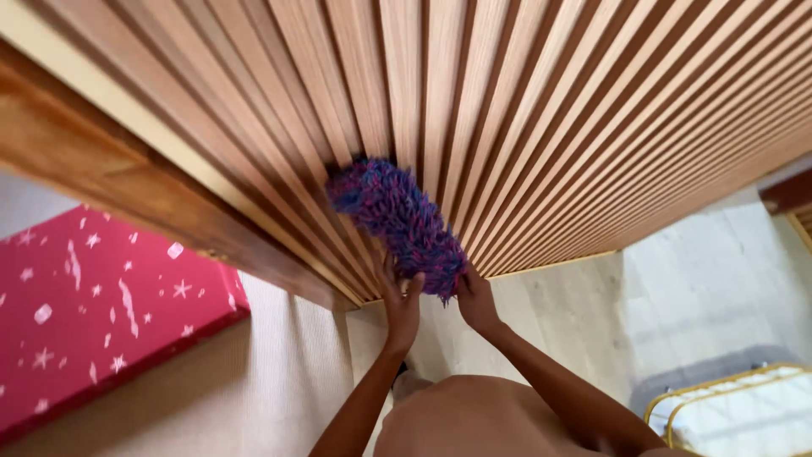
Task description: The person uses a fluffy duster to clean a wooden slatted ceiling or wall panel, moving the duster back and forth. They then walk across the room and dust a red patterned mattress on the floor.
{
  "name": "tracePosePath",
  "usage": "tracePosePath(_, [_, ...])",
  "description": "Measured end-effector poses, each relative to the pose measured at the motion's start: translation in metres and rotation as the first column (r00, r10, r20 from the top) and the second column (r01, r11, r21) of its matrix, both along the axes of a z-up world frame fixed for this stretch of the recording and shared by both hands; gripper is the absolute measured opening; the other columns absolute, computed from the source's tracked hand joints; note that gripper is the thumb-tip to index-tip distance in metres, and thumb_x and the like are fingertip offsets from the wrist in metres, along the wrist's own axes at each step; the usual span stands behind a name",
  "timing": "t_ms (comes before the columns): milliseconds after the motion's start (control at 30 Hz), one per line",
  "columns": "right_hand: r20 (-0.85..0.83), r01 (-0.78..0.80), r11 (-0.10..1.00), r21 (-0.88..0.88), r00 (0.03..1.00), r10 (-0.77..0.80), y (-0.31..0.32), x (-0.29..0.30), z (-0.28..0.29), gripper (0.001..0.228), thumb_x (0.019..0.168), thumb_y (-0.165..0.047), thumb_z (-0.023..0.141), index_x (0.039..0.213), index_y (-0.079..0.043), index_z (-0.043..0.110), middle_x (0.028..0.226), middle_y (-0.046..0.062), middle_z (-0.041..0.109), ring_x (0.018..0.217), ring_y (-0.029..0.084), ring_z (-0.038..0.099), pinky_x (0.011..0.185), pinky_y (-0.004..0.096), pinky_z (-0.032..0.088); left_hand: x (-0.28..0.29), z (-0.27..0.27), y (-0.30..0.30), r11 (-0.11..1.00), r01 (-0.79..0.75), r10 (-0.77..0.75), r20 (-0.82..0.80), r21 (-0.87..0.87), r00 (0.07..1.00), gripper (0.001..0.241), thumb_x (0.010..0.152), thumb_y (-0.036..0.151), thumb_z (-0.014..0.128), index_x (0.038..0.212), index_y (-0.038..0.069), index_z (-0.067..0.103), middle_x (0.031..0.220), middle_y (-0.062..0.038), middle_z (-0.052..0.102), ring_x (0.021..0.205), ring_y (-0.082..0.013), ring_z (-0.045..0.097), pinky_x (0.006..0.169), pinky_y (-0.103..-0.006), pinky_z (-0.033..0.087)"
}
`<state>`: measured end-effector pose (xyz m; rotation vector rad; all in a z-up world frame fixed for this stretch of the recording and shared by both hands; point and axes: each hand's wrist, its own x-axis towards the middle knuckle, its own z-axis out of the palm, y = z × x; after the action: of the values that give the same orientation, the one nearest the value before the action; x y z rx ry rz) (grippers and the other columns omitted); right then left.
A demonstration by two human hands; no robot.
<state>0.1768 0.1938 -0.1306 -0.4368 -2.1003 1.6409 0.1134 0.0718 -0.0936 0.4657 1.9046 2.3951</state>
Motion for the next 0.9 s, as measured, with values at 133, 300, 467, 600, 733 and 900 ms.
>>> tracePosePath(133, [-0.066, -0.097, 0.984, -0.151, 0.994, 0.088, 0.0, 0.007, 0.012, 0.026, 0.103, -0.008, 0.052, 0.124, -0.01, 0.068, 0.087, 0.012, 0.074, 0.075, 0.021, 0.068, 0.074, 0.044, 0.06, 0.031, -0.036, 0.02, 0.999, -0.015, 0.022, 0.244, -0.03, 0.97, 0.083, 0.095, 0.025, 0.074, 0.159, 0.018, 0.022, 0.131, -0.01, 0.046, 0.11, -0.0223, 0.051, 0.099, -0.0413, 0.045])
tracePosePath(300, [-0.105, -0.548, 0.814, 0.192, 0.813, 0.572, 0.028, -0.002, 0.028, 0.026, 0.092, -0.015, 0.074, 0.117, -0.016, 0.078, 0.108, 0.011, 0.074, 0.103, 0.036, 0.066, 0.089, 0.049, 0.053, 0.039, -0.049, -0.006, 0.96, -0.269, 0.277, 0.349, -0.071, 0.895, 0.014, 0.096, 0.01, 0.067, 0.109, 0.011, 0.068, 0.086, -0.004, 0.063, 0.071, -0.0144, 0.058, 0.072, -0.0361, 0.048])
tracePosePath(467, [-0.323, -0.49, 0.844, 0.22, 0.78, 0.537, 0.022, -0.033, 0.138, 0.08, 0.095, -0.036, 0.074, 0.157, -0.005, 0.036, 0.124, 0.019, 0.053, 0.099, 0.026, 0.065, 0.086, 0.041, 0.057, 0.035, -0.072, -0.028, 0.947, -0.319, 0.319, 0.177, -0.031, 0.931, 0.016, 0.085, -0.011, 0.059, 0.096, 0.0, 0.057, 0.066, -0.02, 0.065, 0.044, -0.028, 0.064, 0.042, -0.0412, 0.054])
tracePosePath(600, [-0.131, -0.316, 0.892, 0.323, 0.919, 0.372, -0.004, -0.08, 0.172, 0.09, 0.09, -0.058, 0.073, 0.155, -0.017, 0.027, 0.138, 0.027, 0.056, 0.12, 0.054, 0.06, 0.105, 0.067, 0.044, 0.064, -0.003, 0.003, 0.93, -0.337, 0.327, -0.09, -0.147, 0.941, 0.021, 0.083, 0.0, 0.064, 0.103, 0.0, 0.061, 0.088, -0.022, 0.067, 0.077, -0.0295, 0.067, 0.066, -0.0424, 0.051])
tracePosePath(733, [-0.614, 0.348, 0.757, 0.553, 0.784, 0.088, 0.019, -0.142, 0.192, 0.055, 0.098, -0.008, 0.06, 0.151, -0.02, 0.049, 0.123, 0.016, 0.056, 0.092, 0.032, 0.053, 0.075, 0.041, 0.045, 0.072, 0.029, 0.01, 0.918, -0.265, 0.164, -0.325, -0.297, 0.931, 0.048, 0.096, 0.027, 0.064, 0.137, 0.007, 0.048, 0.121, -0.017, 0.055, 0.104, -0.0348, 0.062, 0.086, -0.043, 0.053])
tracePosePath(900, [-0.461, 0.398, 0.587, 0.705, 0.886, -0.049, 0.035, -0.154, 0.161, 0.043, 0.088, 0.003, 0.065, 0.13, -0.002, 0.058, 0.139, 0.022, 0.055, 0.076, 0.027, 0.065, 0.065, 0.036, 0.058, 0.057, 0.003, -0.004, 0.902, -0.187, 0.098, -0.238, -0.388, 0.966, 0.061, 0.101, 0.038, 0.054, 0.149, 0.004, 0.038, 0.135, -0.017, 0.049, 0.109, -0.029, 0.058, 0.092, -0.0418, 0.05])
